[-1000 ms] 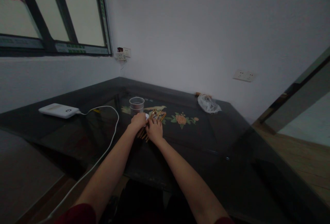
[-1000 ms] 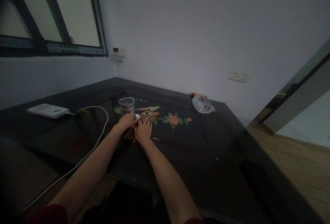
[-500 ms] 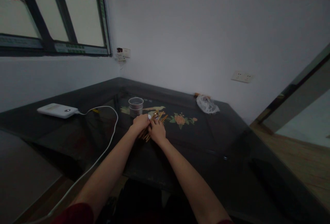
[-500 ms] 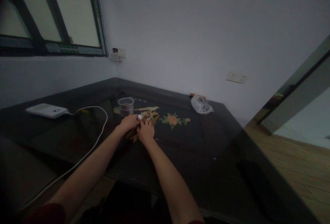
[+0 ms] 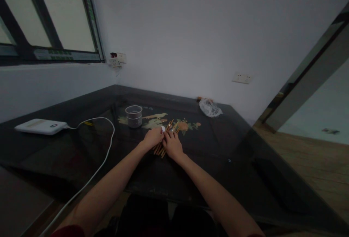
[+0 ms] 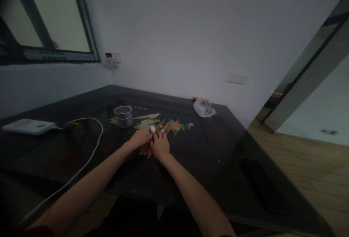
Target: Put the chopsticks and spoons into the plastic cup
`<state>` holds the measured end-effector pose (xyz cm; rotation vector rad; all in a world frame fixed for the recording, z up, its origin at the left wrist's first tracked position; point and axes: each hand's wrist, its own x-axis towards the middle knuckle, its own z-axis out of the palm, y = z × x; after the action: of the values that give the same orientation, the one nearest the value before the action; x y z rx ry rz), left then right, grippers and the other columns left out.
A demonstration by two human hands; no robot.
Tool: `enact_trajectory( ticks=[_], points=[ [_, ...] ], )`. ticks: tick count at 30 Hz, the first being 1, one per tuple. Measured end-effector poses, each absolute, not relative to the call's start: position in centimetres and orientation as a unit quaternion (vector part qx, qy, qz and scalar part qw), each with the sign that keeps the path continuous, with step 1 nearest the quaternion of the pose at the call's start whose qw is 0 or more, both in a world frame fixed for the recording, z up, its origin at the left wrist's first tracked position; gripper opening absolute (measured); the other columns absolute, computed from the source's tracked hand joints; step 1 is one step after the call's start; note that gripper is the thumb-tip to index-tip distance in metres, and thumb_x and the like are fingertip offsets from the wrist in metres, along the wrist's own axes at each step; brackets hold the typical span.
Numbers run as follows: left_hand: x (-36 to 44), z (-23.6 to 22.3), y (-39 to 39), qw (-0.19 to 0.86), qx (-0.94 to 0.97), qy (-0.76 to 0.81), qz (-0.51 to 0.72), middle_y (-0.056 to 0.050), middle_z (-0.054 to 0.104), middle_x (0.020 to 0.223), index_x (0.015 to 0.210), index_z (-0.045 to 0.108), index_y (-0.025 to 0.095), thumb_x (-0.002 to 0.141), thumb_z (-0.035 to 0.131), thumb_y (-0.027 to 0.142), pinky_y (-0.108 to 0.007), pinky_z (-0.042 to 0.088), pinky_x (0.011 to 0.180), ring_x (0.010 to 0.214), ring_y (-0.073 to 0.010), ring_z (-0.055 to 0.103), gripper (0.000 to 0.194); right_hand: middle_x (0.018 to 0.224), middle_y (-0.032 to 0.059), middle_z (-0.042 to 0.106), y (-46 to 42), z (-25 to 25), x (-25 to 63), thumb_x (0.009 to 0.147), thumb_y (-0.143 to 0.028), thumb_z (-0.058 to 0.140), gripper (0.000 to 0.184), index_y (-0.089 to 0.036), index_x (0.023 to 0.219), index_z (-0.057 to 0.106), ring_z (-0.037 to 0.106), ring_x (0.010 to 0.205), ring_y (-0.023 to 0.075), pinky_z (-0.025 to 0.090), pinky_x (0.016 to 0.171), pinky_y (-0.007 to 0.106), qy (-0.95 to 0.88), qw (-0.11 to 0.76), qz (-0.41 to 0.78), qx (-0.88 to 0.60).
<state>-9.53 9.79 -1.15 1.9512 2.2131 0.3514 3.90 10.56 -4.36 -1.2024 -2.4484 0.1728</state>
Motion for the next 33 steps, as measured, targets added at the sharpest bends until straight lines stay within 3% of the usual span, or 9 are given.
enact_trajectory(
  ticks=[13,33],
  points=[
    [-3.1,-1.3,8.7,0.106,0.724,0.67,0.127,-0.009,0.067,0.098,0.1,0.058,0.02,0.087,0.043,0.035,-0.027,0.046,0.075,0.089,-0.0202,0.064,0.024,0.128,0.0135,0.053,9.0,-4.7,11.4,0.09,-0.028,0.043,0.041,-0.013,0.127,0.051,0.039,0.122,0.0264,0.033,0.105,0.042,-0.878,0.215,0.014,-0.428],
    [7.3,-1.8,12.0,0.094,0.771,0.616,0.133,-0.015,0.064,0.103,0.105,0.054,0.018,0.088,0.039,0.037,-0.032,0.048,0.079,0.094,-0.025,0.064,0.03,0.13,0.0128,0.05,12.0,-5.3,22.8,0.091,-0.03,0.04,0.043,-0.014,0.13,0.047,0.038,0.123,0.0265,0.034,0.106,0.042,-0.878,0.183,-0.019,-0.442]
  ],
)
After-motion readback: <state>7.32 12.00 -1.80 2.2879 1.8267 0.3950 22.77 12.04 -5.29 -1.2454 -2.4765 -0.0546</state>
